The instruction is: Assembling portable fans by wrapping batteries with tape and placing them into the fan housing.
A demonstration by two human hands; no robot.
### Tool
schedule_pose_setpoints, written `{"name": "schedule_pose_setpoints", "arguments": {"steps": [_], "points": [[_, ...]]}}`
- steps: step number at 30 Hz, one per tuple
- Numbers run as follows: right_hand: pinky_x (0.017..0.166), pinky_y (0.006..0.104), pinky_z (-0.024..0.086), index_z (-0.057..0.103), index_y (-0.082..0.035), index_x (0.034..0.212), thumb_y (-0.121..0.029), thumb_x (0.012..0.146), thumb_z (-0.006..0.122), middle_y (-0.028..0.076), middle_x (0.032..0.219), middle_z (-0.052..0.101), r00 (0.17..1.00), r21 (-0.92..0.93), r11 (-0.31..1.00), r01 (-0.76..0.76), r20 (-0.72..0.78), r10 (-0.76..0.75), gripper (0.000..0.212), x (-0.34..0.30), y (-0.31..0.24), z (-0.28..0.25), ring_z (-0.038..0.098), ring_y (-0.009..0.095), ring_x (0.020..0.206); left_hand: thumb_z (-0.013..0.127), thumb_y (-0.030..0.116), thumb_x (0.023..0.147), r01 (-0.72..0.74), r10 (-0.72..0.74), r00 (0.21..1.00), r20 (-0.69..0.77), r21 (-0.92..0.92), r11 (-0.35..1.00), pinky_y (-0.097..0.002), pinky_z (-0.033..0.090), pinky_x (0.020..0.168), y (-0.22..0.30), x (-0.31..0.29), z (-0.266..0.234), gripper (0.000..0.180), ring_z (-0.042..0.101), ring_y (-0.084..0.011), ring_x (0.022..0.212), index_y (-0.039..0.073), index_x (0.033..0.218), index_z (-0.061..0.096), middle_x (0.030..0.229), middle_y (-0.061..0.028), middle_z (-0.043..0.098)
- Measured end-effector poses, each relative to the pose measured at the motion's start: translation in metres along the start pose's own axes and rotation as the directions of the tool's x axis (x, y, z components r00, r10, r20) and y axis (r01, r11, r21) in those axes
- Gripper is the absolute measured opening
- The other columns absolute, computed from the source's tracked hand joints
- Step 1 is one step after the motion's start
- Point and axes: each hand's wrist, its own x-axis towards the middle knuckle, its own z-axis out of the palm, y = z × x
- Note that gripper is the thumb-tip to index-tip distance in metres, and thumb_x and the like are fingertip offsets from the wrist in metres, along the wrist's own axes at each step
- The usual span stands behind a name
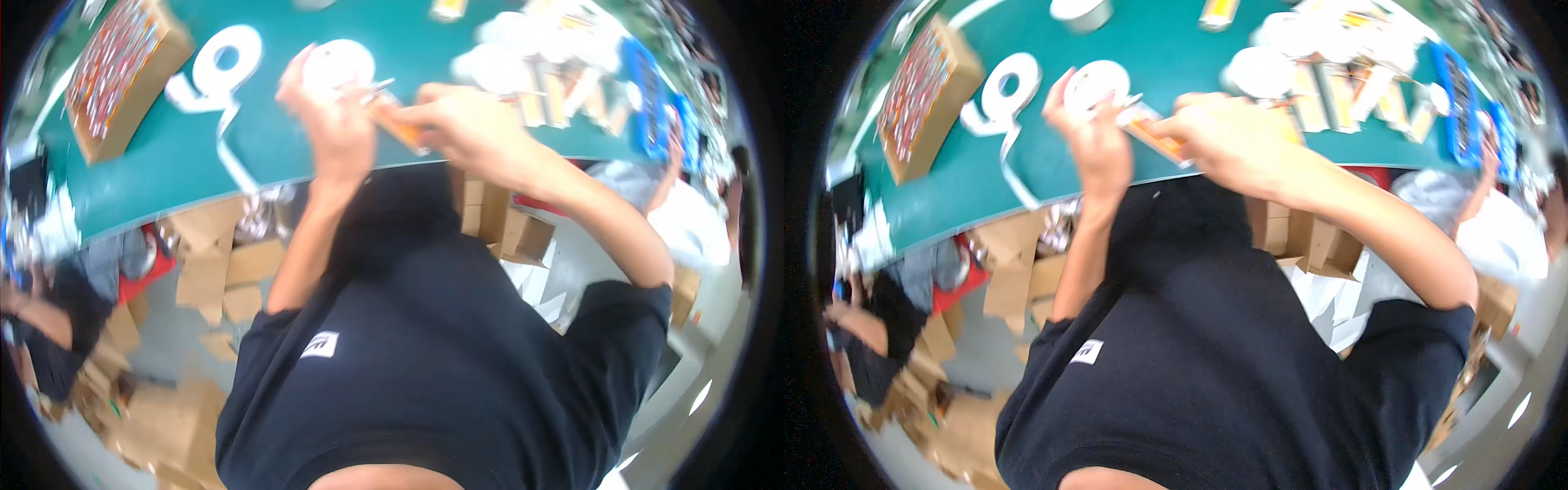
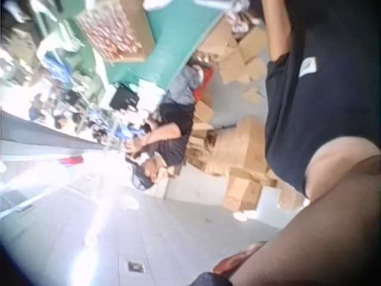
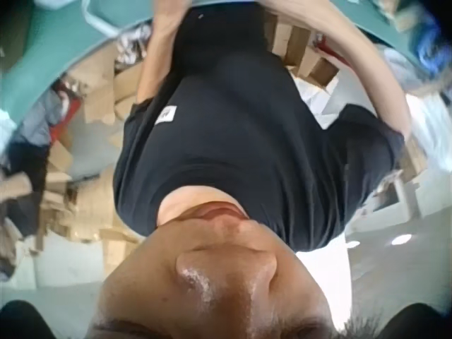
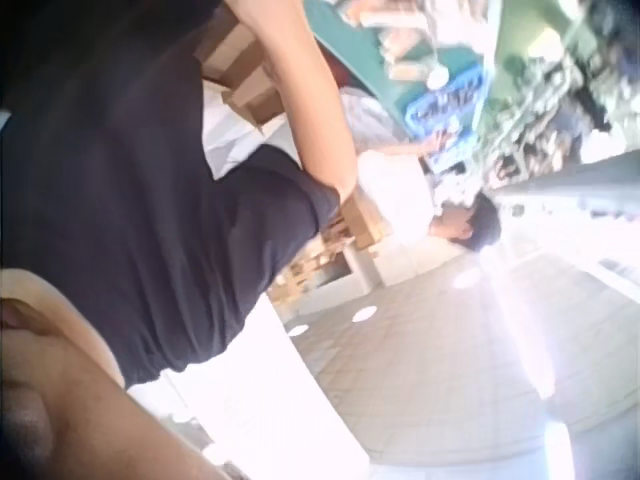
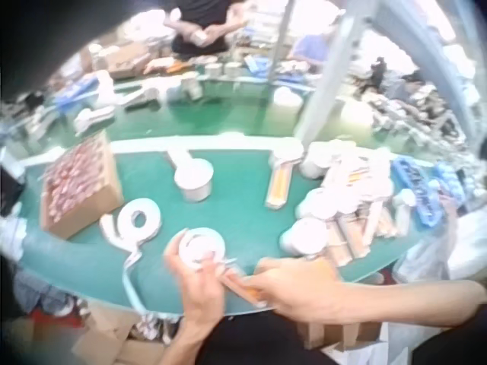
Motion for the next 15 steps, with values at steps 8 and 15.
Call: {"name": "schedule_pose_setpoints", "arguments": {"steps": [8,15], "points": [[0.065,0.0422,0.05,0.038,-0.01,0.136,-0.022,0.081,0.069,0.02,0.104,0.051,0.993,0.004,0.994,0.113,0.034,-0.114,0.065,-0.011,-0.005,-0.007,0.061,0.035,0.084,0.043,0.011,0.096,0.022,-0.023,0.999,0.036,0.04,0.999,-0.0352,0.037,0.098,0.009,-0.001,-0.005,0.042,0.043,-0.0243,0.115,-0.005,0.133,0.027,0.128,-0.0175,0.036],[0.05,0.0396,0.049,0.047,-0.006,0.126,-0.017,0.08,0.064,0.013,0.087,0.059,0.962,-0.187,0.982,0.015,-0.266,-0.065,0.051,-0.013,-0.014,0.041,0.064,0.029,0.071,0.041,0.012,0.096,0.198,-0.192,0.98,0.055,-0.129,0.972,-0.0358,0.038,0.097,0.025,-0.001,-0.007,0.046,0.044,-0.025,0.115,-0.005,0.135,0.022,0.129,-0.0198,0.033]]}}
